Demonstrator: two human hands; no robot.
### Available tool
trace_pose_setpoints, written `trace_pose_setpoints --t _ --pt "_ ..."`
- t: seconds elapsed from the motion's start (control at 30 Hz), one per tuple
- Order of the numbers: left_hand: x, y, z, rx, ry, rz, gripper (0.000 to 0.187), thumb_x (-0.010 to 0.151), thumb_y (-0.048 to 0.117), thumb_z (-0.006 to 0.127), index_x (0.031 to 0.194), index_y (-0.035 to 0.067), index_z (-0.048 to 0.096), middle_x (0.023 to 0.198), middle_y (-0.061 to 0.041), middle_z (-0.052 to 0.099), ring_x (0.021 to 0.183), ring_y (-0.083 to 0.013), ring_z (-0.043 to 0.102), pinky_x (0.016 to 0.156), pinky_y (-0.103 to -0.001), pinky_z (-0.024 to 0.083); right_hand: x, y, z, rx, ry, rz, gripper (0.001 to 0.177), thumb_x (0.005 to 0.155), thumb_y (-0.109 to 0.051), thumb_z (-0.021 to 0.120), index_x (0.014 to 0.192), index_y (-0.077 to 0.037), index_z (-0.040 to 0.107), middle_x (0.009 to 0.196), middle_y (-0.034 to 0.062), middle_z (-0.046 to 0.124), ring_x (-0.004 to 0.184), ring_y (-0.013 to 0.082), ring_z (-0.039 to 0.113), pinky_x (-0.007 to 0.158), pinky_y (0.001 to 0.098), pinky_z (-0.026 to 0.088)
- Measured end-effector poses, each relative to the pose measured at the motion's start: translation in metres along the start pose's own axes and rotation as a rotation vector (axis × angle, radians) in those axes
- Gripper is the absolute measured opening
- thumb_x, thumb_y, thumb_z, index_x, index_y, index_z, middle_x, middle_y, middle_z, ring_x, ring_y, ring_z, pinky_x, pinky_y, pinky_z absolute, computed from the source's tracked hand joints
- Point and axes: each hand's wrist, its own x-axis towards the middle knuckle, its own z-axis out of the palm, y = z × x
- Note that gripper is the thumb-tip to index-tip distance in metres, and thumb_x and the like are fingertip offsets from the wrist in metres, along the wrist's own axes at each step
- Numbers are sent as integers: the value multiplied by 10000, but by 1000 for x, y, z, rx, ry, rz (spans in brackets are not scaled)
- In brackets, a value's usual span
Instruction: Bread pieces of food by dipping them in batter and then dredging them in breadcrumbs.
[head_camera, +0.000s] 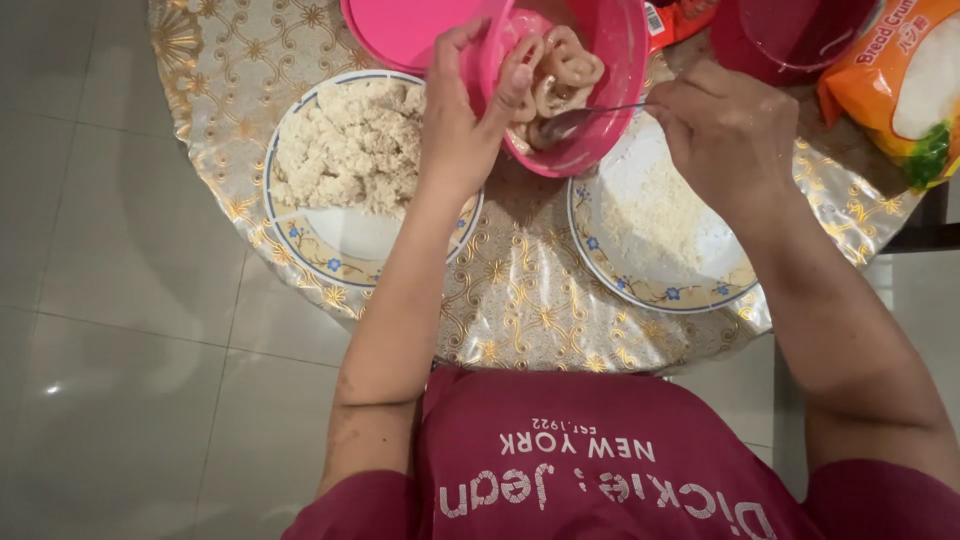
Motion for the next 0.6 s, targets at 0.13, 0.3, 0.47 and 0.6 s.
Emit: trace_pose_setpoints --t 0.13,0.3,0.47,0.6 --pt "-5 5 11 -222 -19 10 832 998 629 668 1556 80 386 1571 -151 511 1520 -329 491 1288 -494 398 10 -10 -1 -11 -5 -65 64 992 -108 819 1004 -161 786 908 -11 668 772 210 669 661 350 508" --pt "-10 2 22 -464 71 -260 942 896 671 675 1599 133 354 1599 -166 440 1496 -355 471 1225 -493 464 28 -10 0 75 99 -149 43 981 -112 814 972 -119 772 895 13 695 660 162 623 548 309 475" --pt "-15 -13 32 -469 127 -231 956 918 647 695 1605 101 315 1604 -202 406 1500 -361 449 1219 -495 466 51 6 -33 -129 165 -254 66 947 -104 792 940 -158 754 852 0 658 709 174 632 612 324 476" --pt "-11 -18 34 -503 113 -218 990 897 653 707 1580 75 284 1537 -228 447 1439 -342 522 1201 -473 496 56 34 10 -448 158 -325 119 835 -94 690 912 -176 727 802 -27 638 702 139 624 647 303 475"
